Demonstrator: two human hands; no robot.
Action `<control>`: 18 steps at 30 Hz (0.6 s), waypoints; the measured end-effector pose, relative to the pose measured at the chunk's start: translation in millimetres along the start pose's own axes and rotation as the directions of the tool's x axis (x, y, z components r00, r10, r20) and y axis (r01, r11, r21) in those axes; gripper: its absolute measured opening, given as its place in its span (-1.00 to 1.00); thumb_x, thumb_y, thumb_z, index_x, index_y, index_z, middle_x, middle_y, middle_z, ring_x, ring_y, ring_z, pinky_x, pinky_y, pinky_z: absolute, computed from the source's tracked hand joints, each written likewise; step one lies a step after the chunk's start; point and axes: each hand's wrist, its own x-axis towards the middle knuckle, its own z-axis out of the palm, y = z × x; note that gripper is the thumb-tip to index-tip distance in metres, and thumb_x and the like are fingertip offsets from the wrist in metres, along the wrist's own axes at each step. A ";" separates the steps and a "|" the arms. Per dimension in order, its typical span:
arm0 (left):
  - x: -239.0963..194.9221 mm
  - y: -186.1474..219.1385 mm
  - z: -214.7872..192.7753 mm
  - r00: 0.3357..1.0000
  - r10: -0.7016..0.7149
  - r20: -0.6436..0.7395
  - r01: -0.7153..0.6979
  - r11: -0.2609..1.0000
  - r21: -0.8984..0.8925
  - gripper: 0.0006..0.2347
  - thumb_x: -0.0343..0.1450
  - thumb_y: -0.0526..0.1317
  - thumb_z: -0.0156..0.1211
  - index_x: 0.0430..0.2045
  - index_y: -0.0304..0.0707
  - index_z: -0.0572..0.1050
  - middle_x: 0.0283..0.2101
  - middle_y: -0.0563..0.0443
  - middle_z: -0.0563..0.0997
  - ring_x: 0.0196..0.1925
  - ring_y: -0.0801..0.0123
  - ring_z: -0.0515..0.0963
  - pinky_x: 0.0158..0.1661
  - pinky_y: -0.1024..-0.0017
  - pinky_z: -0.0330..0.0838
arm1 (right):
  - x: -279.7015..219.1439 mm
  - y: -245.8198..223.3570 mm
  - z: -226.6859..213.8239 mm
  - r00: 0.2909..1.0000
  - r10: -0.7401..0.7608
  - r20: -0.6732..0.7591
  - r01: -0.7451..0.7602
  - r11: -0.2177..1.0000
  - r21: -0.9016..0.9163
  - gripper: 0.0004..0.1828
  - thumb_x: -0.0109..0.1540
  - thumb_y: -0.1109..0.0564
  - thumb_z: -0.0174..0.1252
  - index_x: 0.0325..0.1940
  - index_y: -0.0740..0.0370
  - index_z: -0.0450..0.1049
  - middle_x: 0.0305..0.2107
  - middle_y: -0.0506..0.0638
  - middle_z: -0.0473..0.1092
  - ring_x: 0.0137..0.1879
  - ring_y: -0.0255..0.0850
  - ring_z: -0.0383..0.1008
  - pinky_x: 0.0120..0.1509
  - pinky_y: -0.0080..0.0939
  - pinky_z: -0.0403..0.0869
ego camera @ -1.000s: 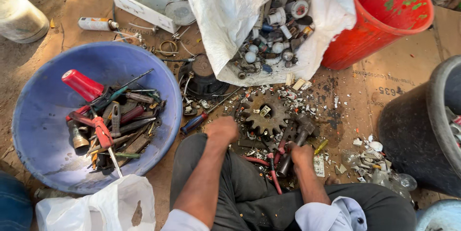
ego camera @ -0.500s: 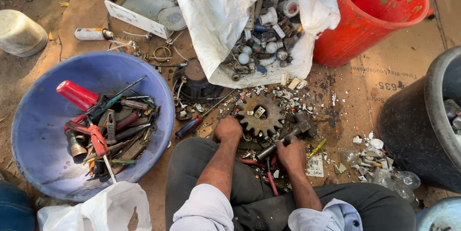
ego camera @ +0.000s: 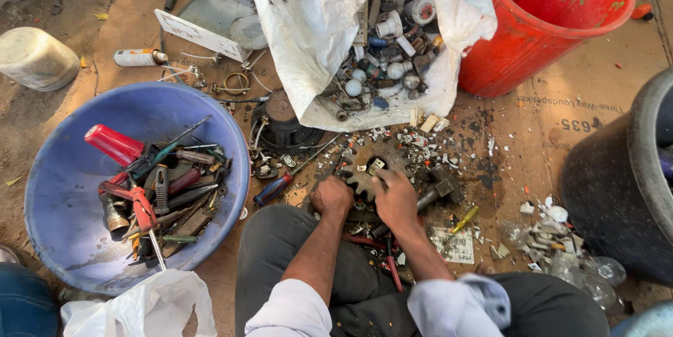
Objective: The person sits on the ground and uses a hammer to strike and break apart small electronic components placed on a metal gear. The person repeatedly picks up pieces, positions them on the gear, and hits them with the hammer to separate parts.
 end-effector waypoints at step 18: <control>-109.4 -8.8 -157.8 0.888 0.284 0.360 0.417 -0.172 -0.893 -0.87 0.34 -0.38 0.14 -0.33 -0.48 0.56 -0.47 -0.08 0.64 -0.53 0.25 0.63 -0.44 0.23 0.65 | -7.9 -13.9 -15.7 0.750 0.413 0.517 -0.600 0.094 0.794 -0.84 0.17 0.30 0.27 -0.17 0.40 0.55 -0.42 0.08 0.54 -0.37 -0.11 0.55 -0.22 -0.11 0.54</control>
